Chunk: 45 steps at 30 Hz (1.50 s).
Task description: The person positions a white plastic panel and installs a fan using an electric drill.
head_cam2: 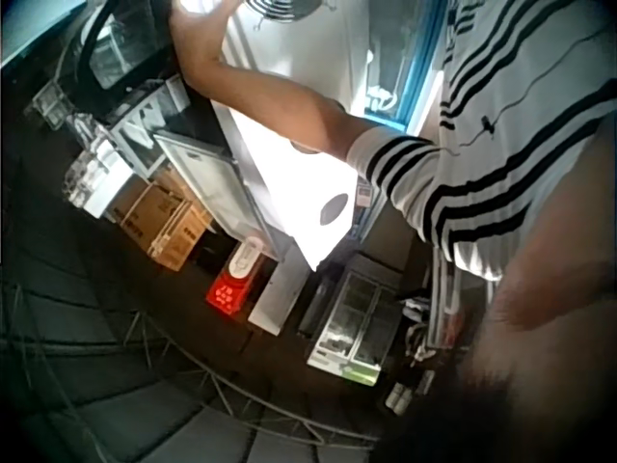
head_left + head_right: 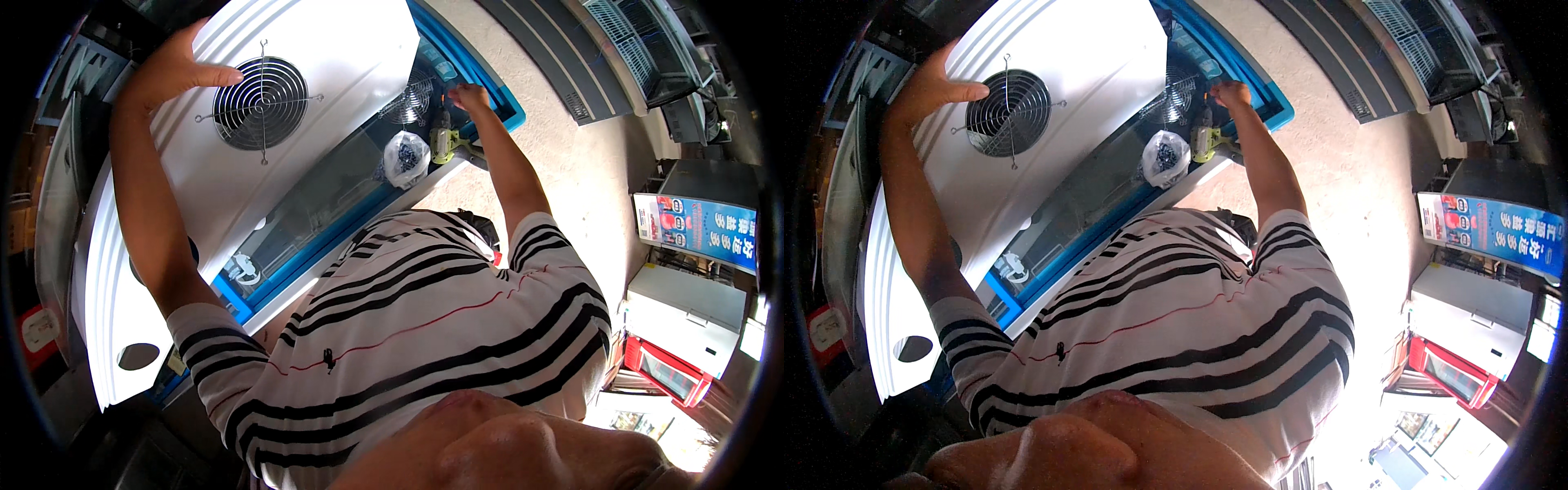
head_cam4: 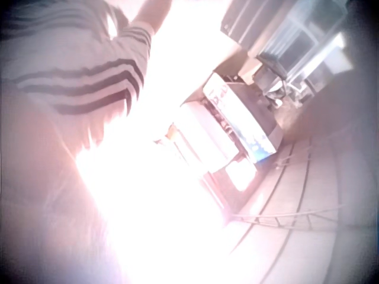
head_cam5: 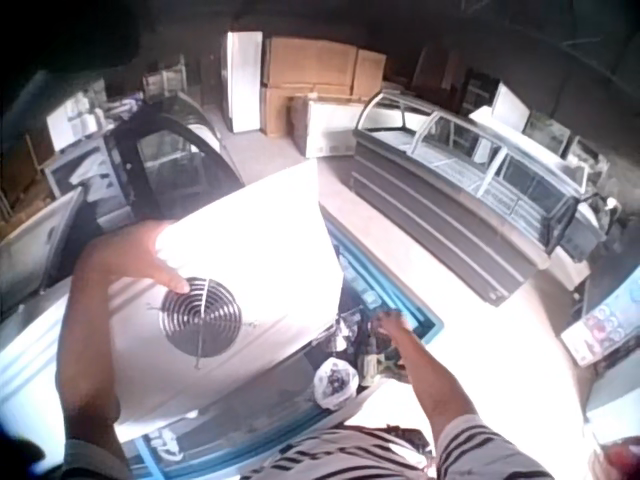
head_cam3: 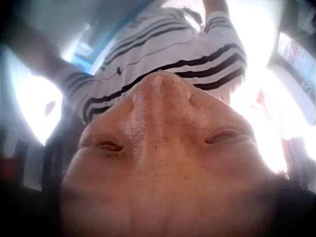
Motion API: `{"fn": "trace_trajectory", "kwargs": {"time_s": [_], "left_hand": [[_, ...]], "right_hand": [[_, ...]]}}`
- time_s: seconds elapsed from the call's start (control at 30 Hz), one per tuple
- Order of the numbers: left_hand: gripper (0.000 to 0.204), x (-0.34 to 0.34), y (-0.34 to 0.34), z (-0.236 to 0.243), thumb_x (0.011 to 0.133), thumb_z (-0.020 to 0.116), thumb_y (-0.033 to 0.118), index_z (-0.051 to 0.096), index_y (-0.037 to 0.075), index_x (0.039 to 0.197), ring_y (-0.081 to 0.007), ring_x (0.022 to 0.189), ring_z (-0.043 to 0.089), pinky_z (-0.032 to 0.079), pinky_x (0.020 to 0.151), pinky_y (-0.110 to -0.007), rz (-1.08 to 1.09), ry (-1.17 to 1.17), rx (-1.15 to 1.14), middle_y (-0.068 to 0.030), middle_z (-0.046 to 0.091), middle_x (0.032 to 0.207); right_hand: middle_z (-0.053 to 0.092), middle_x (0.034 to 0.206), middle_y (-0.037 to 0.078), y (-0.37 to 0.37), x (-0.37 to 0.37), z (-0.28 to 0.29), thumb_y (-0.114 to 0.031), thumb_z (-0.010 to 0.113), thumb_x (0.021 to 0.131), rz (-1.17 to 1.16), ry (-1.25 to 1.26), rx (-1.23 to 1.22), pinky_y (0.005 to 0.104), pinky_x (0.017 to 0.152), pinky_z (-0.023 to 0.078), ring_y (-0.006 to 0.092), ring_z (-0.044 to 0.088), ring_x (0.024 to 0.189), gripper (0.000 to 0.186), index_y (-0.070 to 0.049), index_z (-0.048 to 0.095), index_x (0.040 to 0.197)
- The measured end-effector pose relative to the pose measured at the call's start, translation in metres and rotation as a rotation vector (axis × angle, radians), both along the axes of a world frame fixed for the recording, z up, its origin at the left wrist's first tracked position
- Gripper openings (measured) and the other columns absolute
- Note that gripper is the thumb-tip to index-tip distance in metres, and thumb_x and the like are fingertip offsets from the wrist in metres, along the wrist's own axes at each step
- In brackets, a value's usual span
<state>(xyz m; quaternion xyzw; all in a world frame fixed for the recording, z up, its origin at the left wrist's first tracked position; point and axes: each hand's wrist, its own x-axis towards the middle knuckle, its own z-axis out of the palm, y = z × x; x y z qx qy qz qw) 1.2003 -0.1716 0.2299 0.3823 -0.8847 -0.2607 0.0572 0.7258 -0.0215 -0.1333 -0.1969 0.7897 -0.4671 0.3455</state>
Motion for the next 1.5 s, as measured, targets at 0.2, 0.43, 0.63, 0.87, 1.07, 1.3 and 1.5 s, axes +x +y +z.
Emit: {"fn": "trace_trajectory", "kwargs": {"time_s": [0.2, 0.43, 0.63, 0.87, 1.07, 1.3, 1.5], "left_hand": [[0.087, 0.001, 0.012, 0.002, 0.064, 0.086, 0.029, 0.046, 0.004, 0.137, -0.0238, 0.111, 0.059, 0.041, 0.1, -0.037, 0.007, 0.065, -0.089, -0.0147, 0.063, 0.12], [0.099, 0.003, 0.011, 0.001, 0.06, 0.087, 0.04, 0.041, 0.004, 0.14, -0.0293, 0.12, 0.053, 0.037, 0.104, -0.042, 0.033, -0.001, -0.075, -0.0186, 0.056, 0.128], [0.112, -0.001, 0.009, 0.003, 0.057, 0.087, 0.047, 0.033, 0.003, 0.144, -0.0368, 0.132, 0.041, 0.032, 0.109, -0.05, 0.075, -0.094, -0.063, -0.0241, 0.043, 0.141], [0.109, 0.002, 0.012, 0.006, 0.059, 0.086, 0.044, 0.033, 0.003, 0.144, -0.0364, 0.132, 0.041, 0.031, 0.109, -0.05, 0.071, -0.097, -0.035, -0.0234, 0.043, 0.141], [0.101, -0.002, 0.014, 0.006, 0.058, 0.088, 0.041, 0.04, 0.004, 0.14, -0.0312, 0.119, 0.053, 0.038, 0.104, -0.043, 0.063, -0.03, -0.094, -0.0195, 0.056, 0.128], [0.1, 0.0, 0.01, 0.003, 0.057, 0.088, 0.039, 0.043, 0.003, 0.139, -0.0278, 0.113, 0.059, 0.041, 0.102, -0.04, 0.057, -0.001, -0.131, -0.0179, 0.061, 0.123], [0.103, 0.007, 0.005, -0.005, 0.057, 0.088, 0.038, 0.039, 0.002, 0.141, -0.0266, 0.122, 0.053, 0.037, 0.105, -0.039, 0.08, 0.01, -0.183, -0.0185, 0.057, 0.129]], "right_hand": [[0.068, 0.074, 0.0, -0.036, -0.01, -0.019, -0.023, 0.074, 0.079, -0.007, 0.158, 0.211, 0.0239, 0.051, 0.049, 0.0096, 0.061, 0.059, 0.012, -0.011, 0.073, 0.081], [0.068, 0.07, 0.0, -0.05, -0.011, -0.012, -0.033, 0.078, 0.075, 0.131, 0.209, 0.445, 0.0282, 0.056, 0.051, 0.0116, 0.062, 0.06, 0.026, -0.009, 0.072, 0.075], [0.068, 0.072, -0.002, -0.054, -0.027, -0.02, -0.032, 0.079, 0.077, 0.138, 0.091, 0.461, 0.028, 0.055, 0.049, 0.0082, 0.059, 0.059, 0.022, -0.011, 0.072, 0.077], [0.07, 0.075, -0.002, -0.058, -0.022, -0.01, -0.028, 0.077, 0.076, 0.168, 0.03, 0.476, 0.0275, 0.059, 0.053, 0.0092, 0.065, 0.066, 0.018, -0.011, 0.073, 0.077], [0.07, 0.075, -0.002, -0.053, -0.02, -0.006, -0.031, 0.077, 0.076, 0.164, 0.12, 0.501, 0.0252, 0.056, 0.053, 0.0089, 0.064, 0.064, 0.02, -0.011, 0.073, 0.08], [0.066, 0.073, 0.002, -0.007, -0.008, 0.018, -0.026, 0.078, 0.075, 0.483, 0.209, 0.46, 0.0272, 0.056, 0.05, 0.0093, 0.06, 0.062, 0.034, -0.008, 0.064, 0.1], [0.058, 0.118, 0.025, 0.099, 0.022, 0.044, -0.03, 0.083, 0.06, 1.014, 0.506, 0.416, 0.0428, 0.097, 0.045, 0.0371, 0.057, 0.112, 0.087, -0.005, 0.043, 0.133]]}}
